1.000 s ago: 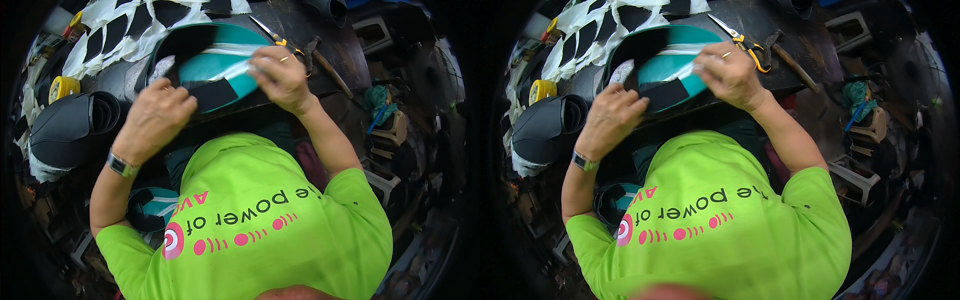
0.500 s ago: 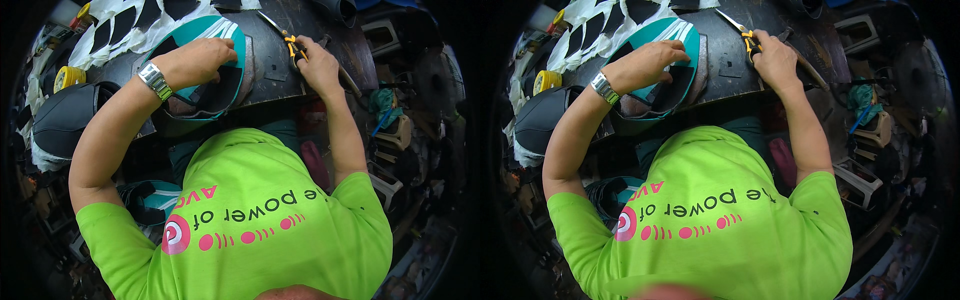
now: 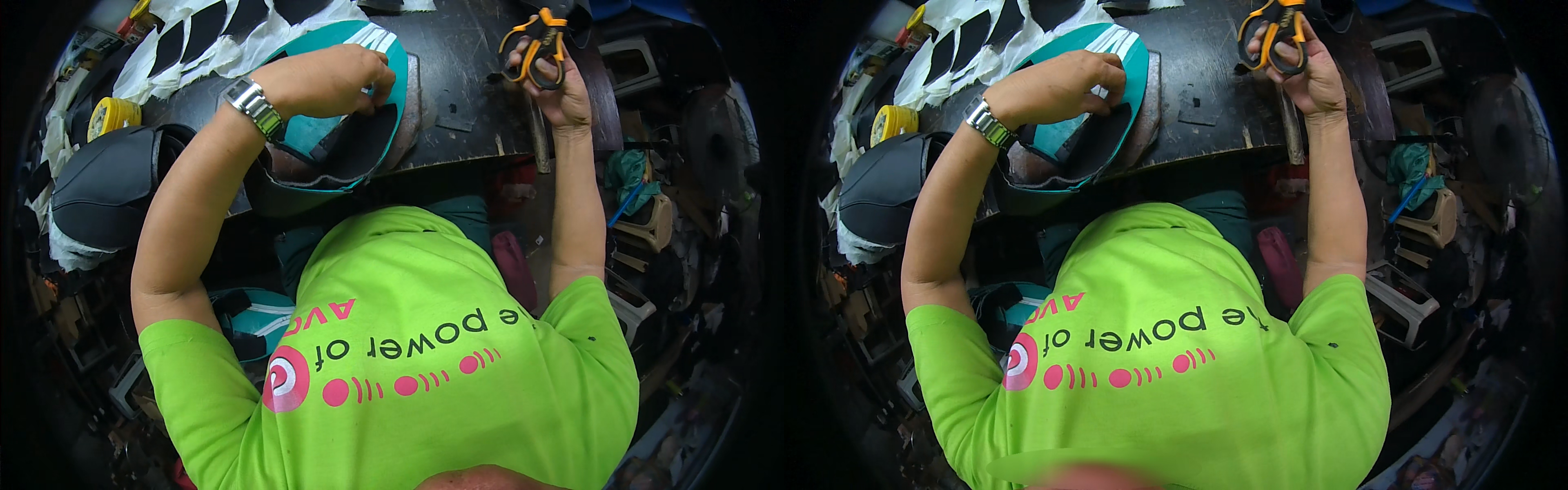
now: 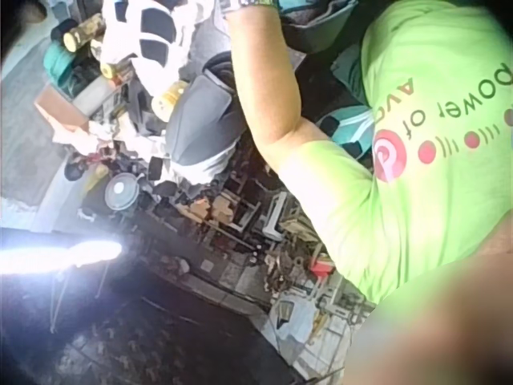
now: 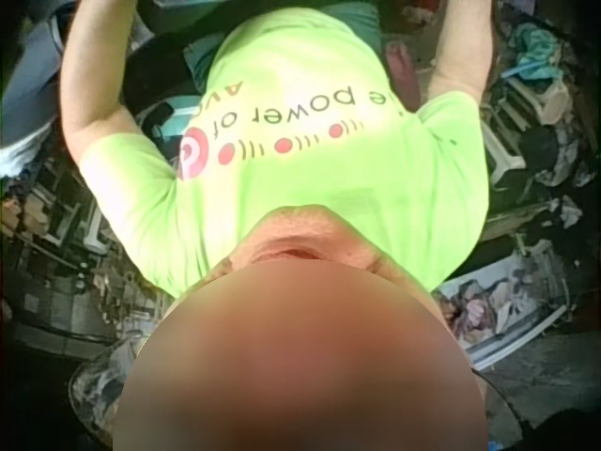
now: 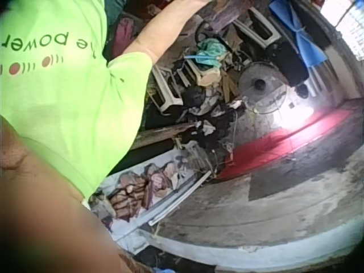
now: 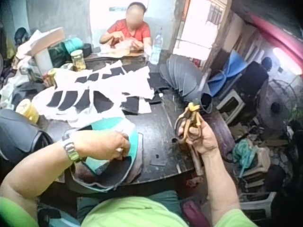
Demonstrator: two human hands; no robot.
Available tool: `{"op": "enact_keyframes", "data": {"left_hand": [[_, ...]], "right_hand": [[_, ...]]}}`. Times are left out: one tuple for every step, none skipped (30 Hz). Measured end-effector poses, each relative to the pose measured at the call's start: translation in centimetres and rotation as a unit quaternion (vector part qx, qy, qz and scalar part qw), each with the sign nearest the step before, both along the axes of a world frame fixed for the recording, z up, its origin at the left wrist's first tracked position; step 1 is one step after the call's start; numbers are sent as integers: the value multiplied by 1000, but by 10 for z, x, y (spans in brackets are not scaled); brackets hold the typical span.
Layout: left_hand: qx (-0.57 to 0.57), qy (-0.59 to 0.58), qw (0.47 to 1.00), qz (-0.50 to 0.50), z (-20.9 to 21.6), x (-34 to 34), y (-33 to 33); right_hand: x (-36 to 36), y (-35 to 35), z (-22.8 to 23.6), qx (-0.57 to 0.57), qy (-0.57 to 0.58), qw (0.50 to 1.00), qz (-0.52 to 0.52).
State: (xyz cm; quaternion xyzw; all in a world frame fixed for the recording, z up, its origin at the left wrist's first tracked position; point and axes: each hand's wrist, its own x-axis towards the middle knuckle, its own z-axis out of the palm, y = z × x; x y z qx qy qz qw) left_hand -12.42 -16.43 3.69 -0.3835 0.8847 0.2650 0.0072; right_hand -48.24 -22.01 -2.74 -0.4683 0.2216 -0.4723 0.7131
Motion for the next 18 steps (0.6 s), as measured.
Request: {"op": "enact_keyframes", "data": {"left_hand": [[8, 0, 1000, -4, 1, 1, -1], [13, -1, 1000, -12, 1, 2, -3], [39, 16, 999, -1, 2, 2, -5], [63, 33, 997, 8, 2, 3, -6], [83, 42, 995, 23, 2, 4, -7], [89, 50, 995, 19, 1, 5, -7], [92, 50, 994, 20, 0, 6, -6], [90, 69, 994, 10, -1, 7, -5], [75, 66, 995, 13, -3, 8, -3], [56, 81, 995, 5, -5, 9, 0], [44, 84, 995, 8, -6, 9, 3], [30, 74, 997, 3, -7, 7, 5], [25, 52, 998, 8, -8, 5, 6], [20, 29, 999, 17, -8, 4, 7], [17, 29, 999, 12, -7, 2, 8], [14, 27, 999, 8, -5, 1, 7], [11, 27, 1000, 2, -2, 0, 6], [23, 42, 999, -4, 1, 1, 5]], "right_hand": [[2, 1, 4, -8, -44, 999, 11], [5, 5, 7, 12, -67, 998, 3], [9, 10, 12, 32, -89, 995, -5], [15, 18, 17, 11, -59, 998, 10], [22, 28, 22, -10, -28, 999, 25], [28, 43, 25, 2, 32, 999, 8], [36, 59, 28, -2, 116, 993, -27], [42, 76, 31, -3, 231, 973, -28], [48, 93, 34, -22, 324, 946, -21], [55, 108, 34, -10, 375, 926, -29], [62, 121, 35, -9, 412, 911, -23], [66, 130, 35, -53, 510, 858, -29], [67, 137, 38, -134, 591, 796, -8], [68, 142, 40, -190, 620, 761, 5], [69, 145, 41, -223, 661, 716, 16], [69, 145, 42, -251, 669, 699, 16], [69, 145, 43, -279, 677, 682, 14], [68, 143, 43, -306, 685, 661, 17]]}}
